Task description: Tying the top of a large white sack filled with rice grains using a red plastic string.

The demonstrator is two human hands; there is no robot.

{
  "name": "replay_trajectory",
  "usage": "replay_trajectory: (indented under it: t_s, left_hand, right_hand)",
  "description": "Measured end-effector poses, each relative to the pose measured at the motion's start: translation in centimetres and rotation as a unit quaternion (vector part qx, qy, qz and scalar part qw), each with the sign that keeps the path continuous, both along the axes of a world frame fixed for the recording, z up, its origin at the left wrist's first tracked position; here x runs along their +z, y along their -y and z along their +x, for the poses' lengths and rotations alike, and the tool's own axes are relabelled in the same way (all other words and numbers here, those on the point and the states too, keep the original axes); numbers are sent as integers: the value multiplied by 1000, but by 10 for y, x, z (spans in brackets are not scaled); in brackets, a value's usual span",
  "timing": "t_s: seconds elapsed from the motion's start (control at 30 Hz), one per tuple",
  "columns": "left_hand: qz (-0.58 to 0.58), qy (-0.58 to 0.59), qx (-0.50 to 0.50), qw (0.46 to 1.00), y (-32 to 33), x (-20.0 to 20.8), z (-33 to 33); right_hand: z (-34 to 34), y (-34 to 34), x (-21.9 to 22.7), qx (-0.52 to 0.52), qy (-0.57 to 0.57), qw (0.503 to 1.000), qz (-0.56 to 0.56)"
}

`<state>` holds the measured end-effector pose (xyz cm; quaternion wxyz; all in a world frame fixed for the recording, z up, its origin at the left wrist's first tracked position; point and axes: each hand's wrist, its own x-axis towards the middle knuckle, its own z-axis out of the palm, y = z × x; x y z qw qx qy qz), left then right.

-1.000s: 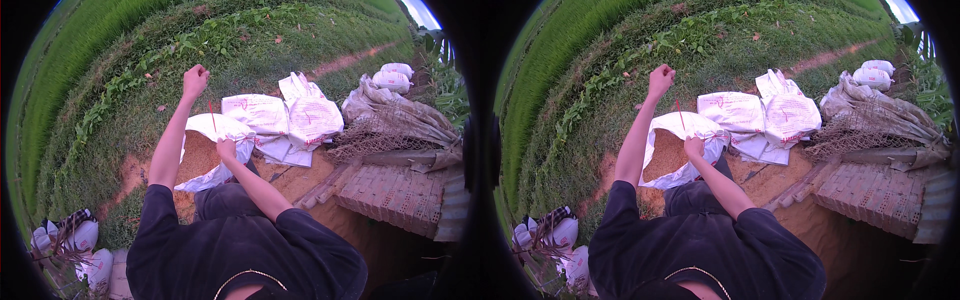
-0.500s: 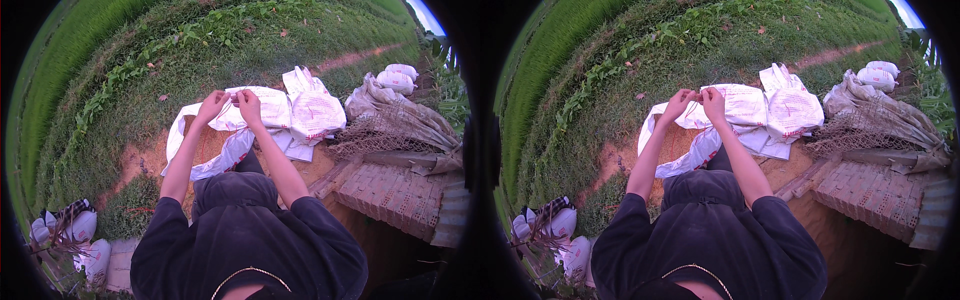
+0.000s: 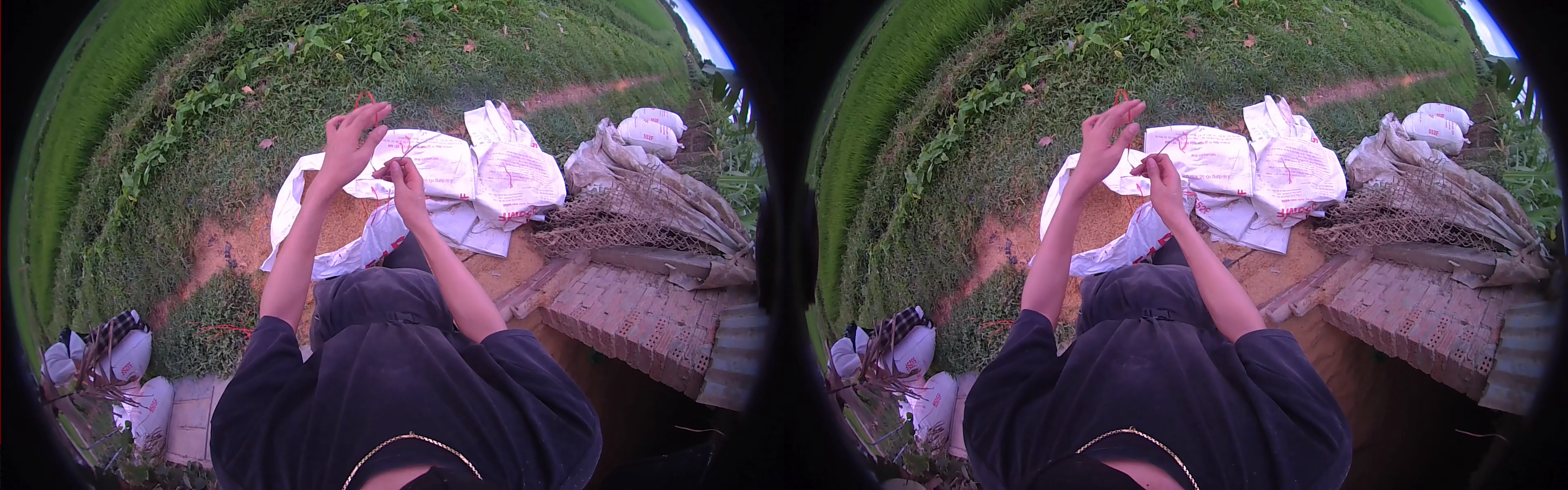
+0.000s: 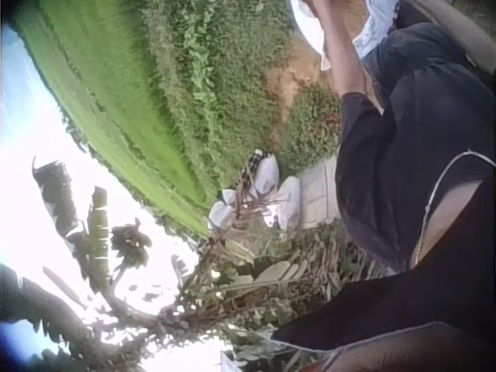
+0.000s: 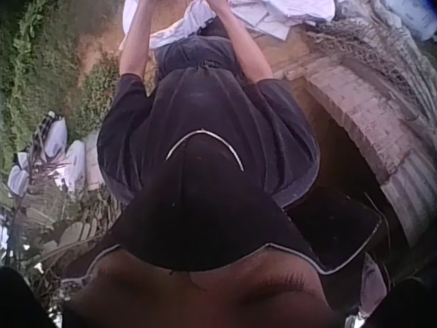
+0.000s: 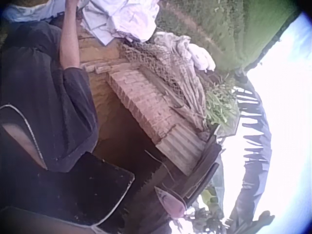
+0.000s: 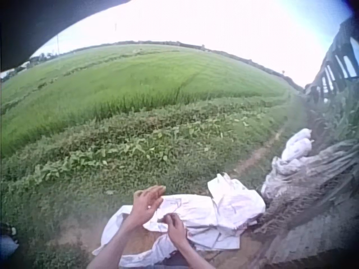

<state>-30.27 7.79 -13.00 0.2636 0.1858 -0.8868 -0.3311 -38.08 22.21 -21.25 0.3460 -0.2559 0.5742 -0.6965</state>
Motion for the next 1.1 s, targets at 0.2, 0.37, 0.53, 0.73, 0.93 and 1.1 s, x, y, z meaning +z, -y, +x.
replay_trajectory:
  t_s: [0.2, 0.37, 0.53, 0.73, 0.93, 1.1]
  left_hand:
    - [-26, -26, 171, 985, 0, 3, 31]
    - [75, 94, 106, 987, -23, -90, 67]
    - [157, 14, 66, 985, -57, -110, 49]
    - [138, 78, 46, 986, -74, -102, 49]
    - [96, 65, 176, 977, -82, -111, 90]
    - [132, 381, -15, 915, -97, -111, 115]
  right_hand:
    - [7, -20, -2, 34, -51, 997, 37]
    - [5, 2, 20, -66, -41, 997, -18]
    - [-2, 29, 14, -76, -34, 995, -53]
    - [-31, 40, 25, -155, -225, 962, -7]
    - [-25, -5, 53, -18, -158, 987, 24]
    - [-3, -66, 23, 48, -266, 947, 176]
